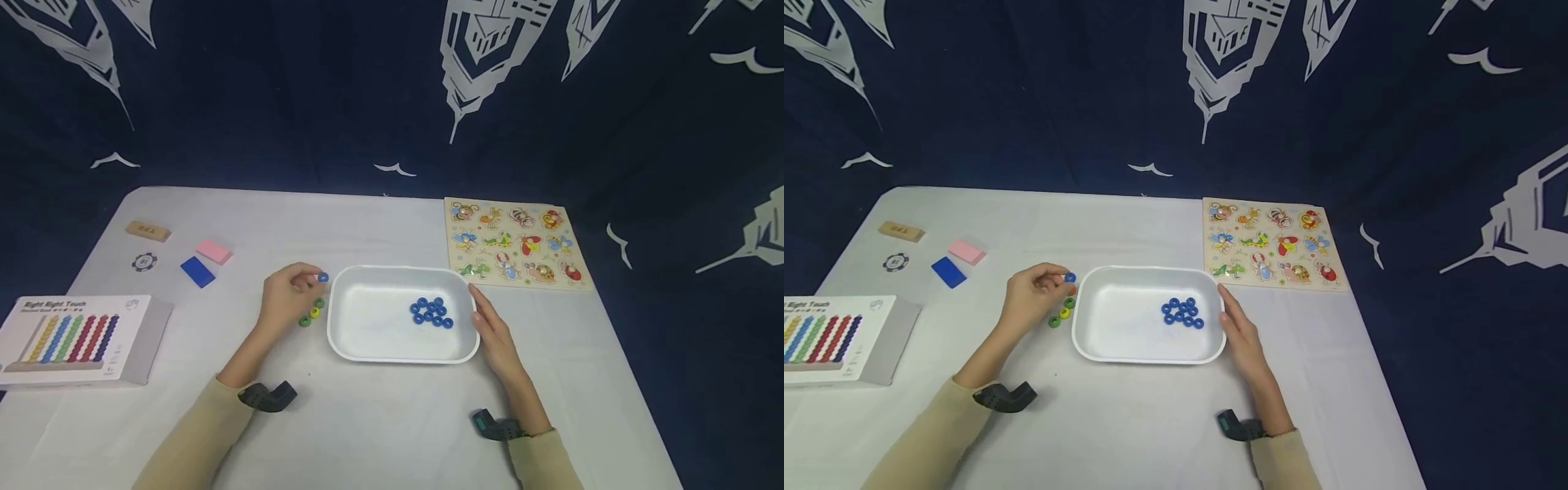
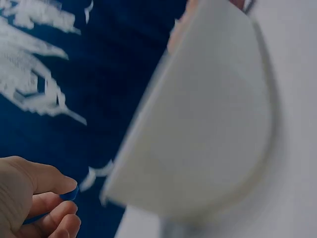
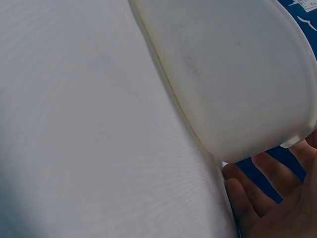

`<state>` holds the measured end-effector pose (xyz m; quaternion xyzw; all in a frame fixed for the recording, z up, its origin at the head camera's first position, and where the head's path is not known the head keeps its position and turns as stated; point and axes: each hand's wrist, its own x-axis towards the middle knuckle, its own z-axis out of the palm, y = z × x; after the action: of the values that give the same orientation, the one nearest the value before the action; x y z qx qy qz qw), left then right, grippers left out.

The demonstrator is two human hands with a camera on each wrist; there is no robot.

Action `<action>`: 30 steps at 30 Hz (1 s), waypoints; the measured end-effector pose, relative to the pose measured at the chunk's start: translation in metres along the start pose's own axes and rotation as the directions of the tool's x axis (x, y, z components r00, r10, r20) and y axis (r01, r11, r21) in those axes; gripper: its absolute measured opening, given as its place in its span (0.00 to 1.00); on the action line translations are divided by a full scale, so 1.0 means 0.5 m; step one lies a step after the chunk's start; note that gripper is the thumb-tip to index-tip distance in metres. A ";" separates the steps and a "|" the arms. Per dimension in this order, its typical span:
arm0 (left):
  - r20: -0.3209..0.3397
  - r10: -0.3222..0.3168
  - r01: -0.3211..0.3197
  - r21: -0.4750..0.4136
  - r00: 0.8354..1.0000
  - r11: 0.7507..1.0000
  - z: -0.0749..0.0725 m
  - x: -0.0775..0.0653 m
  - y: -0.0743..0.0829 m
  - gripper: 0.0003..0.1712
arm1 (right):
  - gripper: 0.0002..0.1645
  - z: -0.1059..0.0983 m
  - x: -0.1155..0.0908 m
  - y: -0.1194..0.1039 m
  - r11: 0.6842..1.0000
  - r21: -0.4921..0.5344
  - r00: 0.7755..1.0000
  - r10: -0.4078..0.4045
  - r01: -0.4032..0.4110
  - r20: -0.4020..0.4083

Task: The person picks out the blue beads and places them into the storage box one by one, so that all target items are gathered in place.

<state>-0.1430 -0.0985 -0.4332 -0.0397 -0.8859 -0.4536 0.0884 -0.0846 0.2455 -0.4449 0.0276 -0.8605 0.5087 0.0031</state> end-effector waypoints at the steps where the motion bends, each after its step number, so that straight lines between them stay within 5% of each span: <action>1: 0.031 0.010 -0.009 -0.027 0.999 1.000 0.002 0.006 0.019 0.12 | 0.28 0.001 0.003 0.007 1.000 0.002 1.000 -0.004 0.004 0.000; 8: 0.236 0.059 -0.033 -0.112 0.970 0.993 0.070 0.032 0.104 0.10 | 0.27 0.015 0.019 0.064 1.000 0.016 1.000 -0.003 0.003 -0.001; 19: 0.424 0.041 -0.117 0.155 0.905 0.981 0.220 0.061 0.097 0.12 | 0.26 0.016 0.016 0.068 1.000 -0.004 1.000 0.008 -0.008 -0.016; 25: 0.504 0.056 -0.171 0.186 0.862 0.967 0.246 0.059 0.102 0.12 | 0.26 0.013 0.013 0.069 1.000 -0.004 1.000 0.006 -0.006 -0.018; 30: 0.559 0.007 -0.136 0.190 0.829 0.972 0.224 0.044 0.111 0.19 | 0.27 0.013 0.012 0.069 1.000 0.001 1.000 0.000 0.000 -0.004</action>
<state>-0.1697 0.0247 -0.4488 -0.1926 -0.9162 -0.3172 -0.1511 -0.0922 0.2560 -0.4784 0.0265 -0.8601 0.5094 0.0050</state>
